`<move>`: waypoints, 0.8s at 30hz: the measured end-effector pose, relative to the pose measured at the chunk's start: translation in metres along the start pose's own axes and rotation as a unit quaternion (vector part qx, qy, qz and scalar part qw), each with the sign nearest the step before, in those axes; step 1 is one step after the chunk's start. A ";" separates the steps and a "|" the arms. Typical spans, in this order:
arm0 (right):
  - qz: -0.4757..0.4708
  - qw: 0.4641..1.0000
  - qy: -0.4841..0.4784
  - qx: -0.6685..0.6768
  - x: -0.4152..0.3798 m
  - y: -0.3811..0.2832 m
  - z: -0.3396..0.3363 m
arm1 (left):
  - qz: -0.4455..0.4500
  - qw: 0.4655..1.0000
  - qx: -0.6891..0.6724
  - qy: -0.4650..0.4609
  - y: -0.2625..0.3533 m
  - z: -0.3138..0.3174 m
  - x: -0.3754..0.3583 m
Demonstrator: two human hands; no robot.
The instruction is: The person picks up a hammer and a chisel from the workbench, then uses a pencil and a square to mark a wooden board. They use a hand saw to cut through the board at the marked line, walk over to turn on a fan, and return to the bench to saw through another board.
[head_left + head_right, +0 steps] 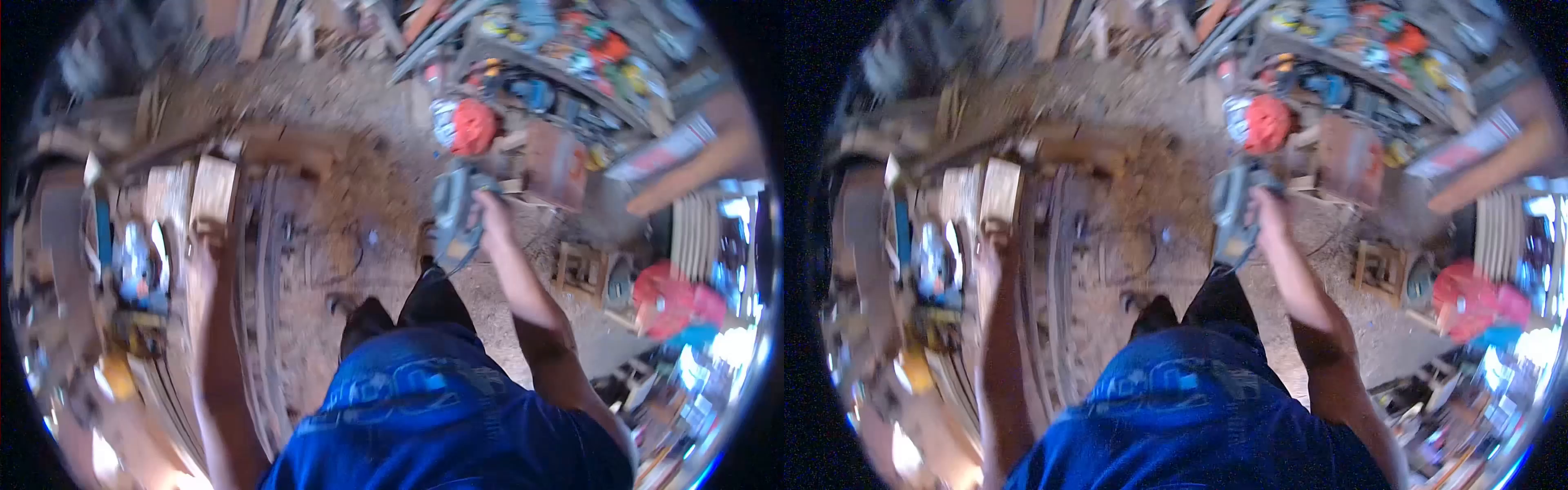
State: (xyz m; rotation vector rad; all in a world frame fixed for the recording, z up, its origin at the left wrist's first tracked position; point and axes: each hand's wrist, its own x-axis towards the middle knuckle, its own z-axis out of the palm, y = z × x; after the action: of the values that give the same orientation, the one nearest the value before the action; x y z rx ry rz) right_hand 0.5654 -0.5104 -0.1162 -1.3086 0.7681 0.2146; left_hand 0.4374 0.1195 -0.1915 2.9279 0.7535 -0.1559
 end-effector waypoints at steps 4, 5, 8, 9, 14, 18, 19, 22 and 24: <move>-0.020 0.998 0.047 0.023 0.093 -0.047 -0.077 | -0.083 0.992 0.085 -0.038 0.021 0.007 0.006; -0.109 0.990 0.086 -0.030 0.110 -0.065 -0.092 | -0.089 0.991 0.096 -0.041 0.023 0.005 0.000; -0.167 0.957 0.163 -0.171 0.186 -0.100 -0.169 | -0.109 0.986 0.116 -0.055 0.031 0.004 0.013; -0.184 0.965 0.122 -0.140 0.237 -0.100 -0.214 | -0.117 0.984 0.122 -0.059 0.042 0.004 0.008; -0.061 0.951 0.226 -0.202 0.347 -0.112 -0.330 | -0.132 0.982 0.122 -0.063 0.044 -0.005 0.007; -0.029 0.931 0.278 -0.236 0.358 -0.097 -0.349 | -0.125 0.983 0.123 -0.057 0.049 -0.016 -0.002; 0.021 0.912 0.343 -0.225 0.356 -0.093 -0.343 | -0.118 0.984 0.124 -0.055 0.060 -0.012 0.001; 0.086 0.938 0.300 -0.152 0.301 -0.112 -0.305 | -0.086 0.986 0.131 -0.052 0.076 -0.012 0.013; 0.093 0.931 0.296 -0.191 0.292 -0.111 -0.302 | -0.064 0.989 0.128 -0.043 0.076 -0.022 0.006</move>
State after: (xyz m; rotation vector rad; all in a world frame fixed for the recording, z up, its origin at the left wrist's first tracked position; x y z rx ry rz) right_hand 0.7262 -0.8986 -0.2256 -1.6978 1.4217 0.1204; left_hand 0.4807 0.0590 -0.1639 3.0830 0.9744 -0.4185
